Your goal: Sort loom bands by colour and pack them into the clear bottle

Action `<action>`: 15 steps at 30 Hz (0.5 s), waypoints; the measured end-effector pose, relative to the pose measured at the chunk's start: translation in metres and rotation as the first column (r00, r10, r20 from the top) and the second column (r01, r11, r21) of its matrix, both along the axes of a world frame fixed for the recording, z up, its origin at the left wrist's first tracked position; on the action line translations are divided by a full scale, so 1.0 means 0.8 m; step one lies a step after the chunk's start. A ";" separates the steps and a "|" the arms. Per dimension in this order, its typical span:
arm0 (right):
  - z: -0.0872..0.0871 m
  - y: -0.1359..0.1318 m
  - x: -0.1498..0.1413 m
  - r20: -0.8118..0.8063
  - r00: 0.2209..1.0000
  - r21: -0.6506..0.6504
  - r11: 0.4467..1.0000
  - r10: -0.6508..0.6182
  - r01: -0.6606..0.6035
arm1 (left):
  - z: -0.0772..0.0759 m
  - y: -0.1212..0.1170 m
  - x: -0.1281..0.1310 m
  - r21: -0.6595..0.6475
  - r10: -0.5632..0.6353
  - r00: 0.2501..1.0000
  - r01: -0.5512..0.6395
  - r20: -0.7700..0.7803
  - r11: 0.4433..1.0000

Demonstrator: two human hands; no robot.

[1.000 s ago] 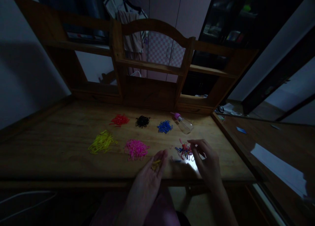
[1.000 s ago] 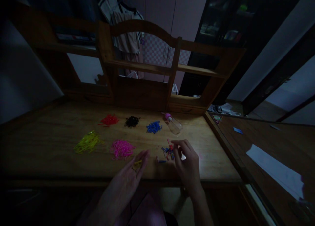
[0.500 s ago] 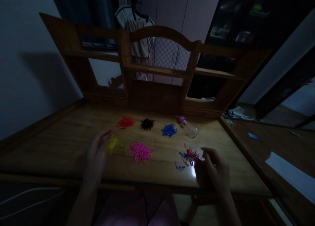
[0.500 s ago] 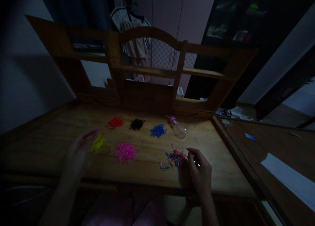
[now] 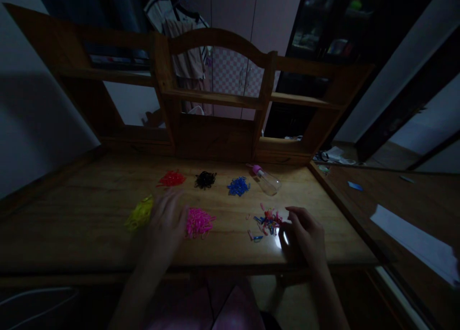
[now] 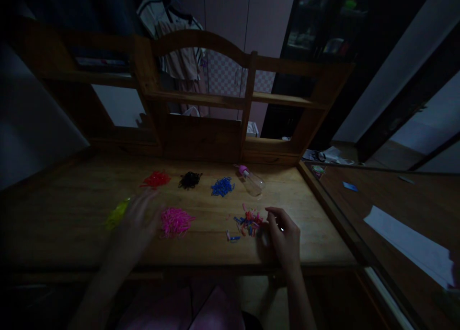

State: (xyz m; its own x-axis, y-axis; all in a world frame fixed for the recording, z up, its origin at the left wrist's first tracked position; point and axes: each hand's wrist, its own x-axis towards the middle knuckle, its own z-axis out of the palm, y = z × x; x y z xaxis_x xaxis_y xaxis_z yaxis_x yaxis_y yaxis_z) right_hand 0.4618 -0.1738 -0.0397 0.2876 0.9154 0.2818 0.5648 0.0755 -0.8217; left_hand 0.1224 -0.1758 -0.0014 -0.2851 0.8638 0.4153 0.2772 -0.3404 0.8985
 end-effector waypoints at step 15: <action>0.011 0.031 -0.041 0.371 0.913 0.041 0.979 0.171 -0.200 | -0.063 -0.001 0.141 -0.170 -0.340 0.867 0.297 -0.363 0.940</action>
State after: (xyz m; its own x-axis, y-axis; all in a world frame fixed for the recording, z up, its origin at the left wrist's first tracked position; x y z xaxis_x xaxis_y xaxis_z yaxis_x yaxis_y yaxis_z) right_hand 0.4289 -0.1489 -0.0310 -0.0207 0.9139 0.4054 0.7931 0.2619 -0.5499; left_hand 0.2352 -0.1769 -0.0518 0.1748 0.9251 0.3370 0.4982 -0.3783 0.7802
